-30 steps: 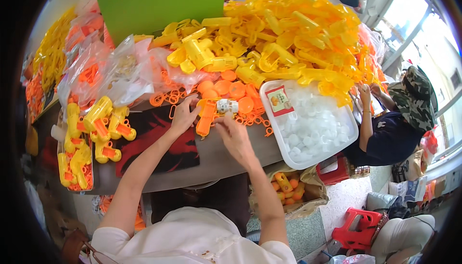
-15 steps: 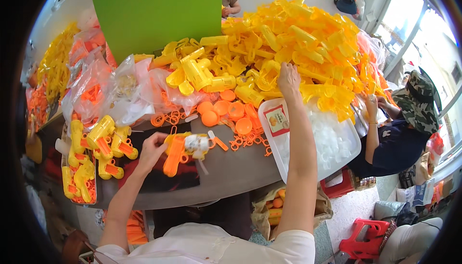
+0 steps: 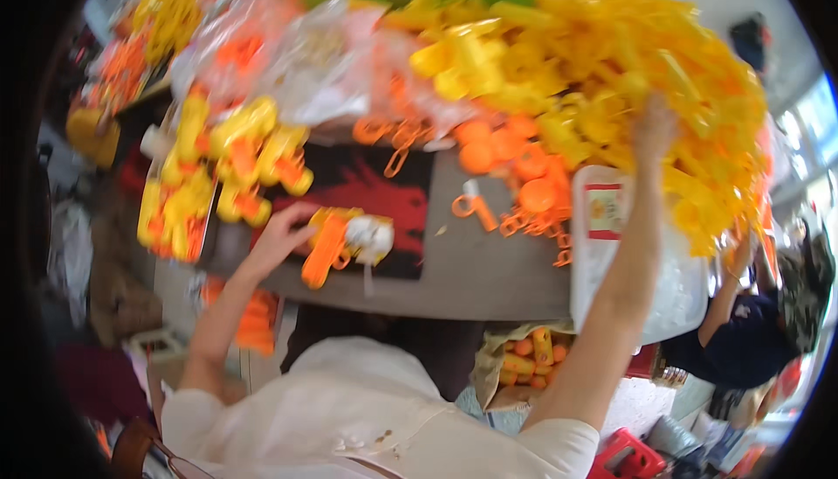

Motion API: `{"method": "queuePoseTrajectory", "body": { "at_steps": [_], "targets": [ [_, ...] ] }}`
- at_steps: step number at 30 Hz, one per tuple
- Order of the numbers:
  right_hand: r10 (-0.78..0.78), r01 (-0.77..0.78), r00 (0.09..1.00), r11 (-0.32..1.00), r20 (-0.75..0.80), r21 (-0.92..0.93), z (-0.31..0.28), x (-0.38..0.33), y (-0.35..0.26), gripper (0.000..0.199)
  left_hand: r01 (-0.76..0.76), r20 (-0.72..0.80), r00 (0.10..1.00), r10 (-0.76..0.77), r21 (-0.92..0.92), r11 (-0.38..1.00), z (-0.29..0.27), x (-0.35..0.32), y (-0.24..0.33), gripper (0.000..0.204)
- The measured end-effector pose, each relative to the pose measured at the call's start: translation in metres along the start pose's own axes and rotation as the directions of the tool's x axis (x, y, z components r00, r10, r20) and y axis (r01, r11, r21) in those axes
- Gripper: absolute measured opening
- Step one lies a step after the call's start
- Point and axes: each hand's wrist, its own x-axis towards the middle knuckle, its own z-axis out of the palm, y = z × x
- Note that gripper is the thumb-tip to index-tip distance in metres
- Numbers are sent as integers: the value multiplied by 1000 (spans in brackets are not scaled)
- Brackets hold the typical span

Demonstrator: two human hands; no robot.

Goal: Assembling plastic toy gun components at a production workbench.

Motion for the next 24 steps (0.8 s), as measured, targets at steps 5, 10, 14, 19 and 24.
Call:
{"method": "queuePoseTrajectory", "body": {
  "at_steps": [5, 10, 14, 19, 24],
  "targets": [
    [-32, 19, 999, 954, 41, 298, -127, 37, -117, 55, -191, -232, 928, 291, 374, 908, -6, -3, 9, 28],
    [-576, 183, 800, 499, 166, 847, -259, -35, -276, 49, -317, -500, 782, 373, 197, 928, -23, -14, 35, 18],
    [-771, 384, 637, 320, 2, 866, -277, -106, -354, 65, -477, -540, 673, 506, 206, 854, -28, -24, 56, 17],
    [-838, 401, 524, 401, 153, 824, -277, -139, -392, 68, -547, -439, 703, 559, 167, 820, -18, -24, 58, 18],
    [-603, 130, 793, 298, 81, 946, -259, -145, -354, 63, -579, -15, 726, 687, 524, 624, -15, -25, 46, 30]
  ]
}}
